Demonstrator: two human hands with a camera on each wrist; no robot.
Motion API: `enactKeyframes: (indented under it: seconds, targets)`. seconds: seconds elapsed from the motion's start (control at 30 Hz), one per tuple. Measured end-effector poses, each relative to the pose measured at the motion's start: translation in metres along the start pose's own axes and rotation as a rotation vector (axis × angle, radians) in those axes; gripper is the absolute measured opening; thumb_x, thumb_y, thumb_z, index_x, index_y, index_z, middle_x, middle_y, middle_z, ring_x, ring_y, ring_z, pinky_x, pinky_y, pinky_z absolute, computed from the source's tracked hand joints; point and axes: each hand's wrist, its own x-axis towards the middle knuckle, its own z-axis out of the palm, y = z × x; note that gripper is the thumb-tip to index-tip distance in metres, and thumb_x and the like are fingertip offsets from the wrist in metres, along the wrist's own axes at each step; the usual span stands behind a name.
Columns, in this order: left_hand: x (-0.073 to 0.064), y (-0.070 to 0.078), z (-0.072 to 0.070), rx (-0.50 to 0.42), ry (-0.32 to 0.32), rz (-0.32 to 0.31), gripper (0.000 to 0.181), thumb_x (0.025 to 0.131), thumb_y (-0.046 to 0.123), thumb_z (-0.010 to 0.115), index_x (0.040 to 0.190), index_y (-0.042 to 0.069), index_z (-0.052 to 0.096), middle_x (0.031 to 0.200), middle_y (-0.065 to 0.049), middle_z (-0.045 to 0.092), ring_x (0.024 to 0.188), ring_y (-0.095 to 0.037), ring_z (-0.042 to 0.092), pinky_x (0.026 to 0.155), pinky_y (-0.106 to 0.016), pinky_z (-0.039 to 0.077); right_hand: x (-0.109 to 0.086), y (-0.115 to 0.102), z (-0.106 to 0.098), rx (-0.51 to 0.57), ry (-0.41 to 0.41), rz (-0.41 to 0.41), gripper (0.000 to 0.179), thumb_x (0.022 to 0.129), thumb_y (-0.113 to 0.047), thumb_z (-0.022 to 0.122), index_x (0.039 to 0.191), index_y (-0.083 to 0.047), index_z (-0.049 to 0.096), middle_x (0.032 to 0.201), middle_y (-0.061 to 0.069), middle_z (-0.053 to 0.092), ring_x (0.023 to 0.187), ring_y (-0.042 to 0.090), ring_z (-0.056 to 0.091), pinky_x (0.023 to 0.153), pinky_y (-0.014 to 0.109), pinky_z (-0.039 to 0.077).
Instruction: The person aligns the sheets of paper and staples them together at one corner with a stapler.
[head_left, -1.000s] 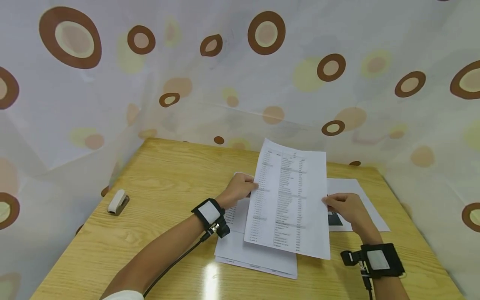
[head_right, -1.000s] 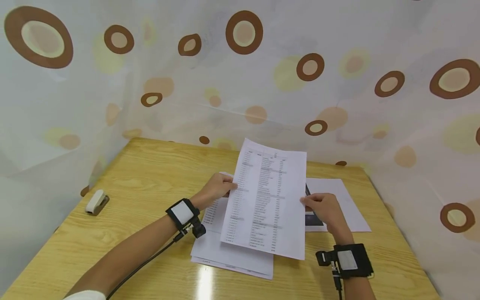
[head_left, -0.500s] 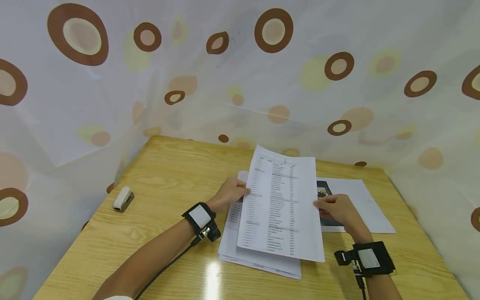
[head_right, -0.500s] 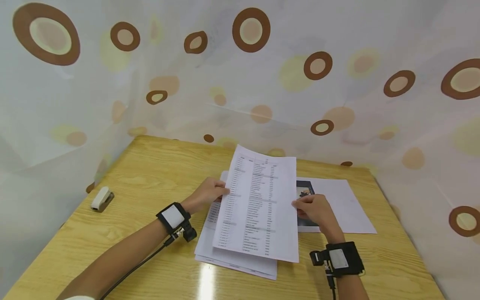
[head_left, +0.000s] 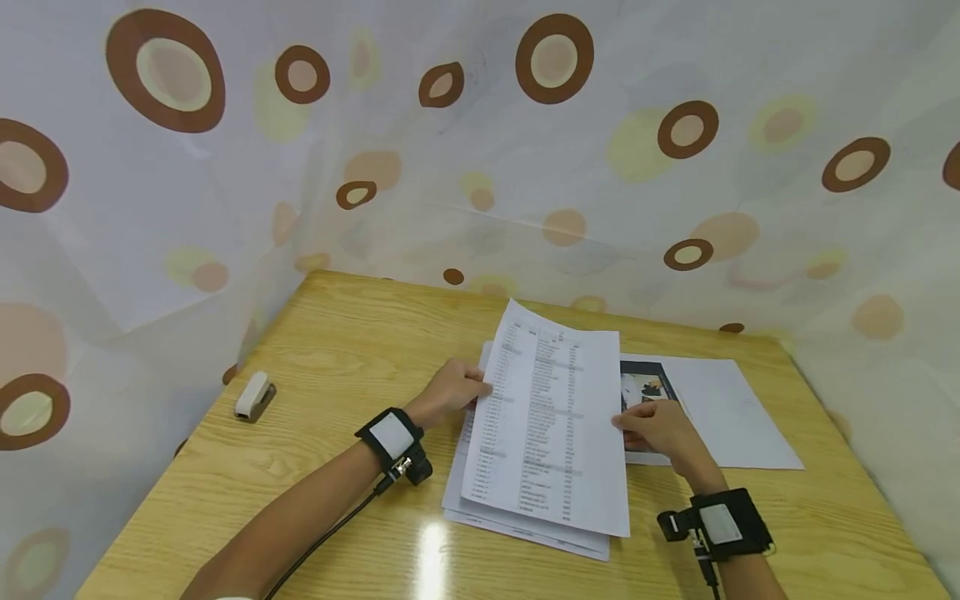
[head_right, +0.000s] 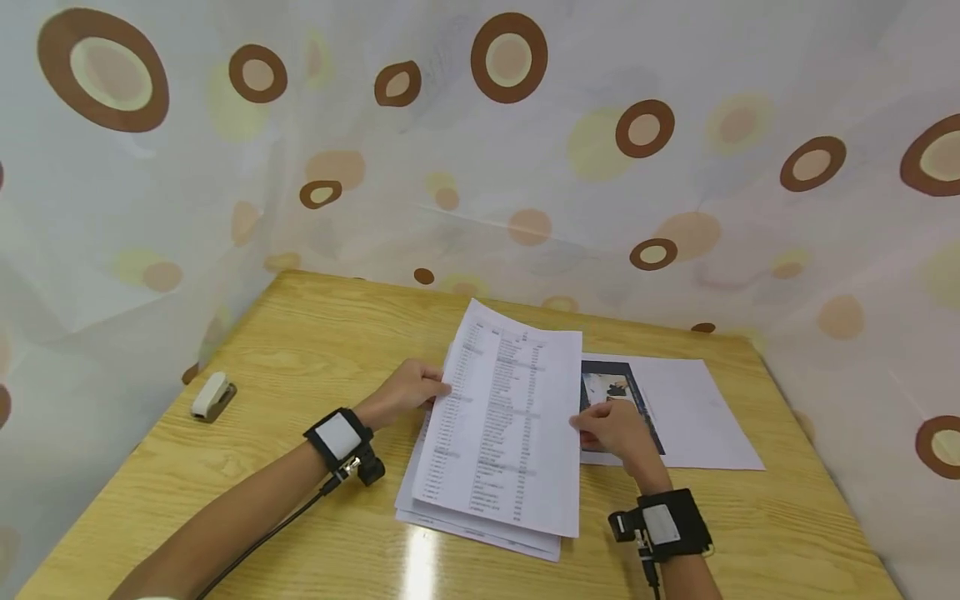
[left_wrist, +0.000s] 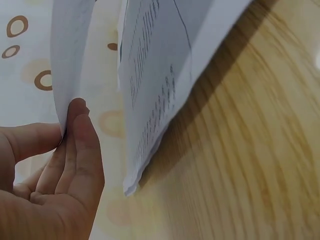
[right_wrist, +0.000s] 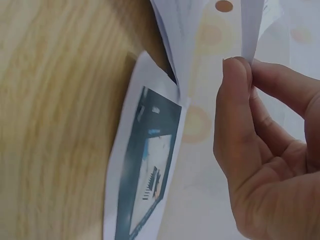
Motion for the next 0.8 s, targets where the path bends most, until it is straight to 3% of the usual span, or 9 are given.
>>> enactKeyframes:
  seconds: [0.27,0.57,0.8]
  targets:
    - [-0.001,-0.007,-0.003,0.065,-0.015,-0.006,0.014,0.094,0.004,0.065,0.083,-0.003,0.07,0.086,-0.007,0.068,0.072,-0.014,0.059,0.062,-0.027,0.044,0.005,0.009,0.011,-0.05,-0.033,0.019,0.026,0.093,-0.017,0.07,0.101,0.007,0.072,0.082,0.006,0.069,0.072,0.018,0.067,0.067,0.03,0.056]
    - [-0.004,-0.011,-0.004,0.075,-0.022,-0.018,0.011,0.093,0.004,0.066,0.087,-0.004,0.073,0.087,-0.008,0.069,0.073,-0.015,0.062,0.064,-0.029,0.047,0.01,0.019,0.024,-0.047,-0.042,0.043,0.023,0.092,-0.013,0.072,0.099,0.008,0.073,0.078,0.006,0.068,0.068,0.017,0.065,0.064,0.029,0.055]
    - [-0.002,-0.015,-0.005,0.052,-0.029,-0.051,0.016,0.094,0.004,0.066,0.103,-0.007,0.073,0.094,-0.011,0.071,0.081,-0.019,0.07,0.072,-0.033,0.056,0.011,0.018,0.028,-0.066,-0.039,0.052,0.023,0.092,-0.012,0.071,0.101,0.009,0.072,0.078,0.007,0.068,0.068,0.017,0.065,0.064,0.029,0.056]
